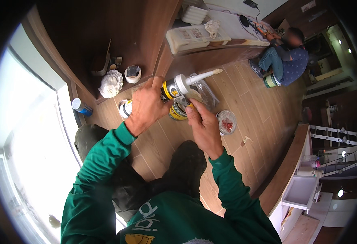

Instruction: The person prepares a sealant tube by cutting the nozzle and then applies sealant to a wooden trim piece near a window. They use a utility knife to cut the nozzle and a caulking gun to dispense the sealant.

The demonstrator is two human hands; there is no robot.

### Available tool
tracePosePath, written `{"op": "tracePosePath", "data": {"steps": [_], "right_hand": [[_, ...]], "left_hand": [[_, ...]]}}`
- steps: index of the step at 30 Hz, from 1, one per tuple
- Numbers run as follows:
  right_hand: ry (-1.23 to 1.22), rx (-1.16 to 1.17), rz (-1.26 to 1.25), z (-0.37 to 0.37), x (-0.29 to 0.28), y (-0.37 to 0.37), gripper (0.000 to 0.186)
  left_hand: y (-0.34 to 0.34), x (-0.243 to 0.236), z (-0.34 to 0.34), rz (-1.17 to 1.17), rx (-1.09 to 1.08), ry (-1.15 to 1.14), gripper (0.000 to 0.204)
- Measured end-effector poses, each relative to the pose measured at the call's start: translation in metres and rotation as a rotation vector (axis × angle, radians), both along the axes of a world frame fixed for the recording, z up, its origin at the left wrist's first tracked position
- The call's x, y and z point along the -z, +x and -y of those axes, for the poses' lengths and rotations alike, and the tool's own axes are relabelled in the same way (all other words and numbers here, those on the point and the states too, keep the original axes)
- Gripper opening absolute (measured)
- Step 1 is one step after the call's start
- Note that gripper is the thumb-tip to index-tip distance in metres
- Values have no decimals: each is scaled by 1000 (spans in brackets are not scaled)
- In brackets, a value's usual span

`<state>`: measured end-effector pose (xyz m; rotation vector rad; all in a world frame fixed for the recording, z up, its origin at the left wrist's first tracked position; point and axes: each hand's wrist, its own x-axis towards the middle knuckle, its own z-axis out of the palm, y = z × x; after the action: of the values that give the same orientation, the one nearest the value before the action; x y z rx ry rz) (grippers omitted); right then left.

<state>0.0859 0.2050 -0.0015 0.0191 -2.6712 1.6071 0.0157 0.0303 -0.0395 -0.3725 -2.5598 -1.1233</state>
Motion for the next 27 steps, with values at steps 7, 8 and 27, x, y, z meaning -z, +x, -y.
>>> {"op": "tracePosePath", "data": {"steps": [7, 8, 27], "right_hand": [[255, 16, -108, 1, -3, -5, 33], [268, 17, -112, 0, -3, -6, 32], [233, -68, -241, -8, -13, 14, 33]], "left_hand": [[-1, 4, -5, 94, -10, -9, 44], [0, 4, -6, 98, -4, -21, 45], [-5, -5, 6, 560, 439, 373, 40]]}}
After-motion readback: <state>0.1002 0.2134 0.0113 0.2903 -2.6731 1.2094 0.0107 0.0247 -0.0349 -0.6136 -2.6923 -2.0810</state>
